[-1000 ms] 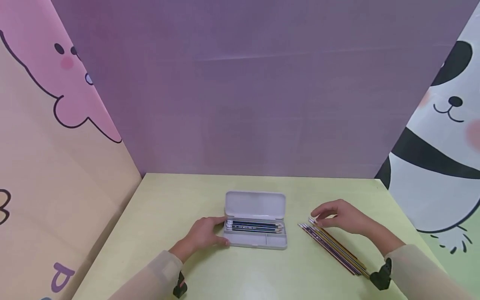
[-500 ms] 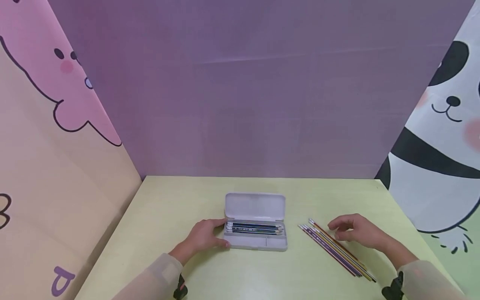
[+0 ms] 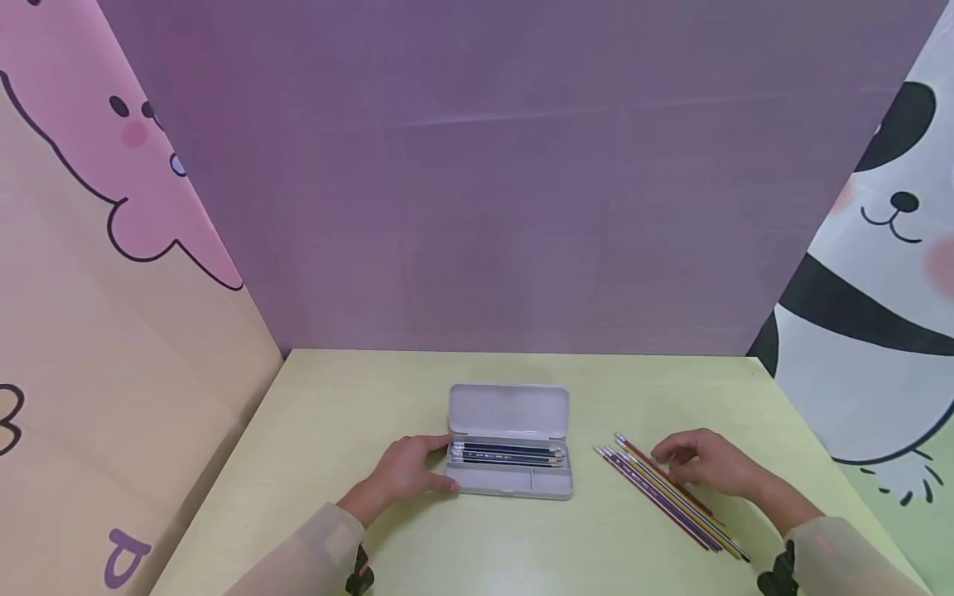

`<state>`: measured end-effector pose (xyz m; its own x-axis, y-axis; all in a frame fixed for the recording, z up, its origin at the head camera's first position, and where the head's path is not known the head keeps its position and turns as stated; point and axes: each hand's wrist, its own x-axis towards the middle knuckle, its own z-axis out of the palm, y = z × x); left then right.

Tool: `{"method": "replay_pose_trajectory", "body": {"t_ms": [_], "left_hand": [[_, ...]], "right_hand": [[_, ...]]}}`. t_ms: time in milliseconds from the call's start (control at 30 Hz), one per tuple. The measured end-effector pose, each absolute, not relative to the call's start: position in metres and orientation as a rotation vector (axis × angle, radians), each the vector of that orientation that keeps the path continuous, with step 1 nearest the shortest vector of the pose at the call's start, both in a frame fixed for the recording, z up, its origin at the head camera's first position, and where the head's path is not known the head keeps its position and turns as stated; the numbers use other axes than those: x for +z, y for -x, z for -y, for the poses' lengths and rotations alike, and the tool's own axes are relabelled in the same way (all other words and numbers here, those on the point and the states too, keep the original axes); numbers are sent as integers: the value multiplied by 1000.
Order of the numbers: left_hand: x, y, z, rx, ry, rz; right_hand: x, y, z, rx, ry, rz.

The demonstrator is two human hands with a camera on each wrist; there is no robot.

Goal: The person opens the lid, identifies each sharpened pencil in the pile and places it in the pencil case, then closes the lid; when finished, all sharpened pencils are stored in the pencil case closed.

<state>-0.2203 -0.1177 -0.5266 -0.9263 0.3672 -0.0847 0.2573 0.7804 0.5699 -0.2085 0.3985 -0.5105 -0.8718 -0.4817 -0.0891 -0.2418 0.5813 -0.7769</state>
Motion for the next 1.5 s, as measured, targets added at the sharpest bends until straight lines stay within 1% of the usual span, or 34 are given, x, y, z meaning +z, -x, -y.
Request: {"method": "replay_pose_trajectory", "body": {"t_ms": [367,800,967,1200,1400,1500], "left_hand": [[-525,219,116,844,-487,-2790],[-526,221,117,844,-484,-2790],[-526,220,117,837,-493,-2794],[-526,221,117,833,-503,-2796],[-528,223,117,829,-497,-2795],[-529,223,117,826,-493,-2794]], "right_hand": [[-513,211,-397,-1104,623,-2599],[-509,213,-389,-954,467,-2741],[-504,214,-389,-930,486,-2742],[-478,224,-370,-932,628,-2783],[-445,232,-328,-963,729,-2751],[-436,239,-303,-963,781,-2708]]}}
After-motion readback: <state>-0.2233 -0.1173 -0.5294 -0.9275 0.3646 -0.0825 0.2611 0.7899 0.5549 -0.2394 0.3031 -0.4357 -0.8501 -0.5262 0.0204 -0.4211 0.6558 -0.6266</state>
